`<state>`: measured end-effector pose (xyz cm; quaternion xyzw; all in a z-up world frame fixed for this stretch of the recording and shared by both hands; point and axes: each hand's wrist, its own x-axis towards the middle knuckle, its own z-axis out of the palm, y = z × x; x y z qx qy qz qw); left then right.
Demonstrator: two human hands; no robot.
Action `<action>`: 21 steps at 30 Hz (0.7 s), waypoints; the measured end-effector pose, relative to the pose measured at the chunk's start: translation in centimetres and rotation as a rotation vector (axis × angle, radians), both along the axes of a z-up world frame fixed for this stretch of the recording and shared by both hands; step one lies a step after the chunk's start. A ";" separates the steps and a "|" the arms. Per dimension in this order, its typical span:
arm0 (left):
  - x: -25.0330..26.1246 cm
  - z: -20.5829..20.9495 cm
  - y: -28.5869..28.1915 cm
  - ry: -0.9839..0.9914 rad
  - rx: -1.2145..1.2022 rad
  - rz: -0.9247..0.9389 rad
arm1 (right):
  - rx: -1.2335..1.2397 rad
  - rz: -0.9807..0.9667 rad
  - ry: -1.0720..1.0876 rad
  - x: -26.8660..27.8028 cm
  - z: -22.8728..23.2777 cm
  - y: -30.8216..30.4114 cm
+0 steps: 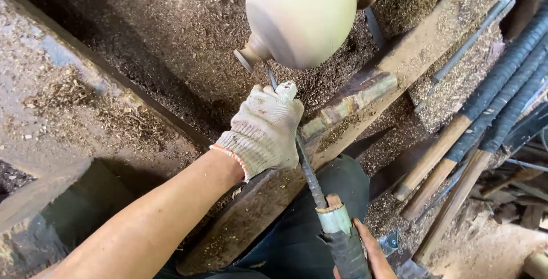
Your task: The person uses a chisel to shape a wooden vase mounted on a lathe. They hold the tool against the spinning wood to refine the neck and body, generating wood shavings. The person briefly stops to clear debris and then resumes shaping the vase.
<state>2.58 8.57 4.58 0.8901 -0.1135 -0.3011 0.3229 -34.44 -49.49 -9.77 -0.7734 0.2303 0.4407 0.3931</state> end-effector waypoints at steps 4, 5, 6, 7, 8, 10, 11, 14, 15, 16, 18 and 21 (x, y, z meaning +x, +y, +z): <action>0.0 -0.1 0.5 -0.001 -0.029 -0.012 | -0.047 0.113 -0.044 -1.7 -1.0 -1.5; 0.0 0.0 0.6 0.011 -0.026 -0.023 | -0.047 0.133 -0.063 -1.9 -1.6 -2.0; 0.0 0.1 0.8 0.014 -0.023 -0.018 | -0.044 0.138 -0.060 -1.9 -1.5 -1.9; 0.0 0.2 0.9 0.036 -0.012 -0.034 | -0.071 0.217 -0.115 -1.8 -1.5 -1.9; 0.1 0.4 0.8 0.057 -0.006 -0.053 | -0.103 0.293 -0.170 -1.8 -1.2 -2.0; 0.4 0.6 0.7 0.080 0.002 -0.051 | -0.098 0.307 -0.218 -2.0 -0.9 -1.3; 0.6 0.7 0.6 0.102 0.011 -0.052 | -0.092 0.318 -0.268 -1.9 -0.7 -1.1; 0.4 0.2 0.2 0.127 0.047 -0.010 | -0.003 -0.123 -0.064 1.2 1.4 2.5; 0.5 0.4 0.2 0.132 0.050 -0.006 | 0.000 -0.118 -0.059 2.3 1.9 3.6; 0.5 0.5 0.3 0.123 0.072 -0.020 | 0.021 -0.397 0.103 3.4 2.3 4.7; 0.5 0.6 0.5 0.118 0.097 -0.030 | 0.044 -0.669 0.273 5.5 3.6 6.9; 0.2 0.2 0.4 0.123 0.090 -0.057 | 0.098 -0.773 0.367 7.6 5.0 9.1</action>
